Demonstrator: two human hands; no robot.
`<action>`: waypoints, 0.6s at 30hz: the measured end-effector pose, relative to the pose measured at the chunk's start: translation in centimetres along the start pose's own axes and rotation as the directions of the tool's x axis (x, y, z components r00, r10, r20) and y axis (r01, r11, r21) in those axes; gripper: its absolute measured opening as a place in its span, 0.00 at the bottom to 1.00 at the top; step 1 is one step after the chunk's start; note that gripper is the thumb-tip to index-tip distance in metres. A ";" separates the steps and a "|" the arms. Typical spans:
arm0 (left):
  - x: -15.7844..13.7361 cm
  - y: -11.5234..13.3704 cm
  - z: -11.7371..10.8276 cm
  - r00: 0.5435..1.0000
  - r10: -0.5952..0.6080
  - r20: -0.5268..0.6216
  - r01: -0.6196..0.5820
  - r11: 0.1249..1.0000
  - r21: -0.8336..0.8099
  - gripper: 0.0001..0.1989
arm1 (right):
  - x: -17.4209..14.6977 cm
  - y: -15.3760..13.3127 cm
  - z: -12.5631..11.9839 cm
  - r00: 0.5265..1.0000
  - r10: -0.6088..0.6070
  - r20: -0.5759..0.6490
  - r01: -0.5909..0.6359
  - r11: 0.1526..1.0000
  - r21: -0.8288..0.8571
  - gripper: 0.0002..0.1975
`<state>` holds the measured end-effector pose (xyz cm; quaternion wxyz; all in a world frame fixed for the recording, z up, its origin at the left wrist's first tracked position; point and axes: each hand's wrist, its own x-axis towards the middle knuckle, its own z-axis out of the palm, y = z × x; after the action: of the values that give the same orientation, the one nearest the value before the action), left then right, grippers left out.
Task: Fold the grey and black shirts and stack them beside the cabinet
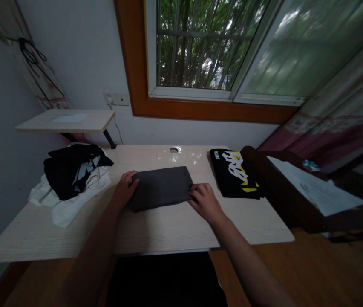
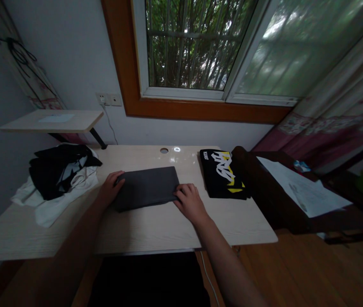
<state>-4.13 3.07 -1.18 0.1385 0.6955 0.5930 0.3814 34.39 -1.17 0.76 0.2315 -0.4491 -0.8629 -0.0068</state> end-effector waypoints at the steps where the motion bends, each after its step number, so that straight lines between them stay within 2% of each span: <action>1: 0.0 0.0 -0.1 1.000 0.003 0.000 -0.003 1.000 -0.007 0.21 | 0.1 0.0 0.0 1.000 0.015 0.002 -0.015 0.999 -0.032 0.12; 6: -0.1 0.5 -0.5 1.000 0.019 0.016 -0.018 0.999 -0.028 0.20 | 1.3 1.0 -0.3 0.996 0.089 -0.018 -0.091 0.983 -0.157 0.11; 11: -0.4 1.5 -1.1 0.999 -0.026 0.040 0.030 0.994 -0.105 0.20 | 3.6 3.6 -0.5 0.991 0.128 -0.033 -0.132 0.963 -0.236 0.15; 15: -1.1 2.3 -1.2 0.988 -0.064 0.140 0.083 0.987 -0.139 0.19 | 5.5 5.2 0.4 0.983 0.180 -0.031 -0.182 0.947 -0.265 0.19; 18: -1.5 2.6 -1.2 0.973 -0.019 0.230 0.047 0.992 -0.118 0.18 | 6.3 5.4 1.5 0.962 0.268 -0.055 -0.274 0.937 -0.215 0.22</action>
<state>-3.09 0.66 0.73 0.2545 0.7150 0.5601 0.3321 34.95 7.25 0.88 0.1897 -0.5864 -0.7838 -0.0763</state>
